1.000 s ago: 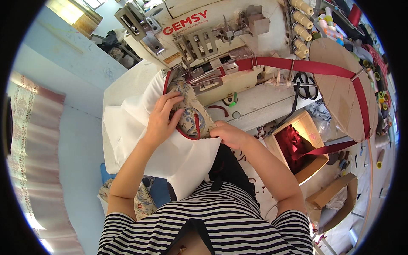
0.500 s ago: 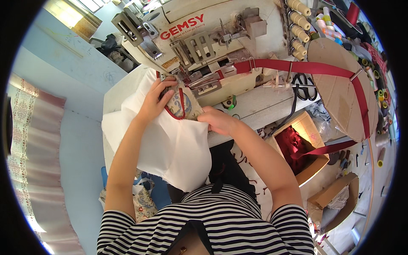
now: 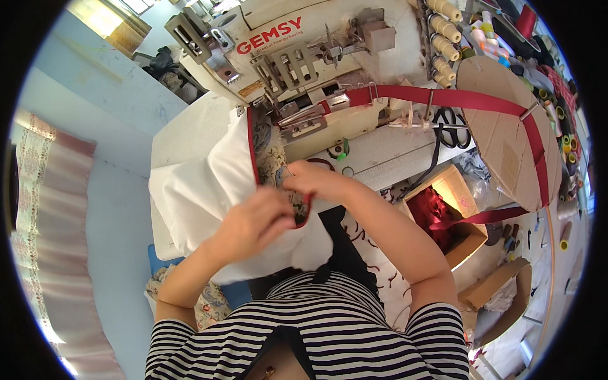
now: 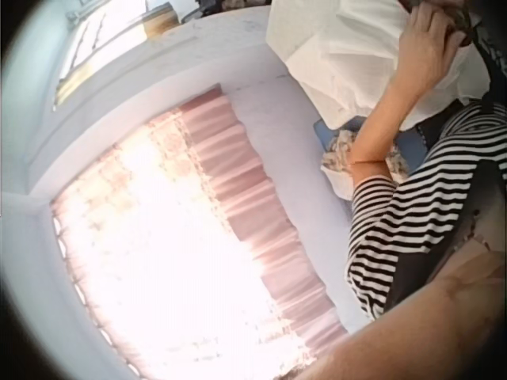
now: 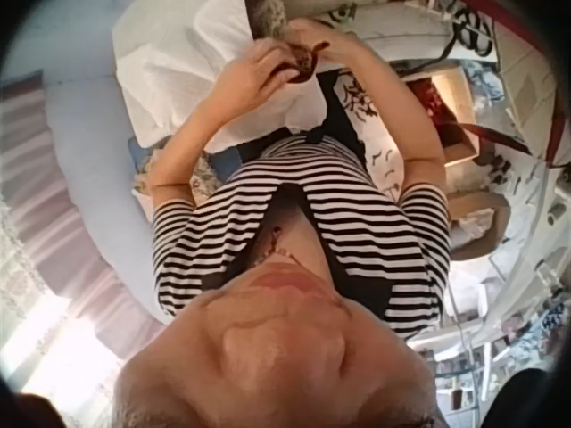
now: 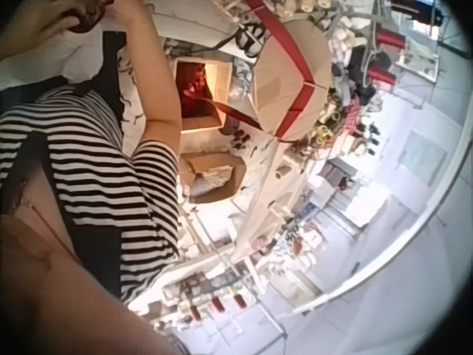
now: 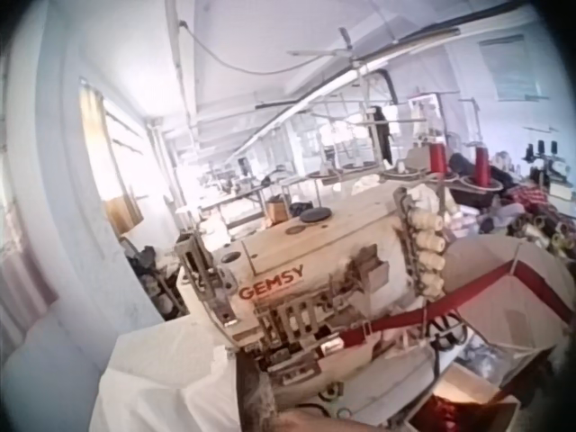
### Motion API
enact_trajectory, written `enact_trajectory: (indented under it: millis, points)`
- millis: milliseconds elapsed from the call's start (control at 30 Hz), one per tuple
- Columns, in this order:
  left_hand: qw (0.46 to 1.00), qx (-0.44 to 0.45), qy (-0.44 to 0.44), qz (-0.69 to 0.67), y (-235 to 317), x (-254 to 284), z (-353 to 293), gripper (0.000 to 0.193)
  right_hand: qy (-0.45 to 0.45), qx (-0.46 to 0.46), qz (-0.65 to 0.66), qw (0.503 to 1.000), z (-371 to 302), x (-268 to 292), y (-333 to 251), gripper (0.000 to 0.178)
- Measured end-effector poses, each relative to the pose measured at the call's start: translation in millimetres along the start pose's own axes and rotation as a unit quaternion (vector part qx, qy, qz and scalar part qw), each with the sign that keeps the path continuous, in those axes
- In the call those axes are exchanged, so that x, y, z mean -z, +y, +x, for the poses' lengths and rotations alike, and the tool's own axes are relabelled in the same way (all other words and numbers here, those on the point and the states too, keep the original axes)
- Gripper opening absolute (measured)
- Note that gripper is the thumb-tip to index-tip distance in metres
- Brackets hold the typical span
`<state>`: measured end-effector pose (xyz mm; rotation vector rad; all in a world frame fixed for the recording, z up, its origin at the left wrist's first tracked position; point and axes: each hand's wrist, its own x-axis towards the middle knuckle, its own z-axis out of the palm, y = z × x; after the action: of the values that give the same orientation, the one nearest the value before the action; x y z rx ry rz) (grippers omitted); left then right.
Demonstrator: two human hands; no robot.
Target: The person aligns a floral-patterned curtain with a red ribbon on a sewing machine, sews the ribbon to the curtain, and trims excess ribbon with scissors. The person repeats this process for multiple sections of the curtain.
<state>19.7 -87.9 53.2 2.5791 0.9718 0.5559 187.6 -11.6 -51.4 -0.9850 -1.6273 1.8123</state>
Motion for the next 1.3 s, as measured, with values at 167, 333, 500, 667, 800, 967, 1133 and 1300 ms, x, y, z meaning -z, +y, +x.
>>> enact_trajectory:
  millis: [167, 333, 500, 667, 800, 967, 1133, 1300]
  points:
    - [0.978, 0.082, 0.172, 0.085, -66, -11, 15, 0.033, -0.071, -0.042, 0.304, 0.949, -12, -1, 9, 0.024]
    - [0.981, 0.067, 0.177, 0.05, -83, -12, 20, 0.031, -0.093, -0.022, 0.282, 0.955, -9, 12, 19, 0.028]
    - [0.983, 0.072, 0.17, 0.005, -104, -6, 32, 0.024, -0.074, -0.047, 0.27, 0.959, -2, 15, 3, 0.028]
    - [0.976, 0.047, 0.202, 0.062, -115, 1, 42, 0.022, -0.065, -0.048, 0.324, 0.943, 17, 22, 13, 0.033]
    - [0.973, 0.001, 0.222, 0.066, -75, -17, 35, 0.024, -0.088, -0.003, 0.353, 0.932, 3, 18, 5, 0.026]
    - [0.97, 0.002, 0.239, 0.042, -83, -26, 36, 0.023, -0.106, 0.007, 0.349, 0.931, 3, 20, 16, 0.025]
    - [0.974, 0.006, 0.225, -0.014, -97, -23, 41, 0.021, -0.097, 0.012, 0.349, 0.932, 10, 22, 20, 0.026]
    - [0.978, 0.029, 0.191, -0.078, -115, -11, 48, 0.019, -0.093, 0.03, 0.354, 0.93, 16, 17, 6, 0.027]
